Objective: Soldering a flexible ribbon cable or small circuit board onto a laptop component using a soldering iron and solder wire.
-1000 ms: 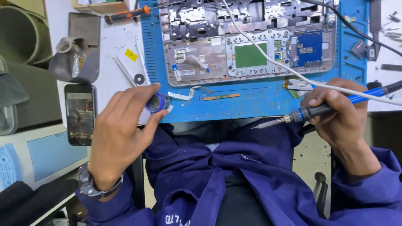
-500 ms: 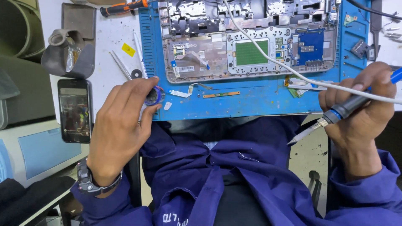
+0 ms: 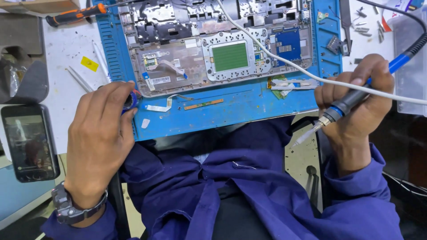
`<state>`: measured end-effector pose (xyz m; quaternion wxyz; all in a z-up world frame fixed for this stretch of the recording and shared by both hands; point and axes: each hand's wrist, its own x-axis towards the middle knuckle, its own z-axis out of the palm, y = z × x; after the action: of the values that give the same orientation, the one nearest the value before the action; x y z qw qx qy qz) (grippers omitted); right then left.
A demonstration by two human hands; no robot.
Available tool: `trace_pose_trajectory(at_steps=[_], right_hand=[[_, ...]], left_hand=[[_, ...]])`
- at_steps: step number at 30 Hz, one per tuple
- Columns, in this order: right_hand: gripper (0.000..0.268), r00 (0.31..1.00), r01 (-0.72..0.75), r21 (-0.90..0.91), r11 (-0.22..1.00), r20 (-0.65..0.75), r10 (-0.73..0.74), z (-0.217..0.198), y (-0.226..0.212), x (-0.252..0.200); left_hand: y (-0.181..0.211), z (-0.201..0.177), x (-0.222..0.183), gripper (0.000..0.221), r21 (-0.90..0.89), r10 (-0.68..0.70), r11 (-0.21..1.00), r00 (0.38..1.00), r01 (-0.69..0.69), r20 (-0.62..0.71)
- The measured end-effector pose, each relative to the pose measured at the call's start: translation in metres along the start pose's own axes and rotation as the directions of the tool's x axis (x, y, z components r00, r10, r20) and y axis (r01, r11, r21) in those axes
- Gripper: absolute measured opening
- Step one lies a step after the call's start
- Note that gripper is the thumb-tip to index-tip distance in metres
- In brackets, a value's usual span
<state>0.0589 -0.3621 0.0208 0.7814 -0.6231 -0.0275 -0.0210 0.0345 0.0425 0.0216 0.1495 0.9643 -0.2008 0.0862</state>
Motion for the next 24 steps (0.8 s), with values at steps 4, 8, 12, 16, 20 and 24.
trace_pose_trajectory(at_steps=[4, 8, 12, 16, 20, 24], right_hand=[[0.035, 1.000, -0.013, 0.046, 0.999, -0.021, 0.014, -0.004, 0.005, -0.001], [0.032, 0.998, -0.046, 0.077, 0.996, -0.043, 0.049, -0.005, 0.010, -0.001], [0.031, 0.997, -0.069, 0.078, 0.995, -0.034, 0.072, 0.000, 0.014, 0.001], [0.030, 0.997, -0.073, 0.124, 0.990, 0.035, 0.069, -0.002, 0.023, -0.002], [0.028, 0.992, -0.122, 0.096, 0.988, 0.045, 0.118, -0.006, 0.028, -0.005], [0.028, 0.992, -0.115, 0.064, 0.991, 0.063, 0.111, -0.001, 0.025, -0.005]], left_hand=[[-0.001, -0.001, -0.001, 0.042, -0.014, 0.012, 1.000, 1.000, -0.012, -0.002], [0.000, -0.002, -0.002, 0.043, -0.011, 0.003, 1.000, 1.000, -0.003, 0.010], [0.000, 0.000, -0.003, 0.044, -0.024, -0.003, 1.000, 1.000, 0.004, 0.012], [0.000, 0.000, -0.001, 0.042, -0.032, -0.013, 0.999, 1.000, 0.014, 0.025], [-0.001, 0.002, -0.001, 0.042, -0.049, -0.023, 0.999, 0.999, 0.024, 0.028], [-0.003, 0.006, -0.001, 0.041, -0.109, 0.010, 0.994, 1.000, -0.010, -0.001]])
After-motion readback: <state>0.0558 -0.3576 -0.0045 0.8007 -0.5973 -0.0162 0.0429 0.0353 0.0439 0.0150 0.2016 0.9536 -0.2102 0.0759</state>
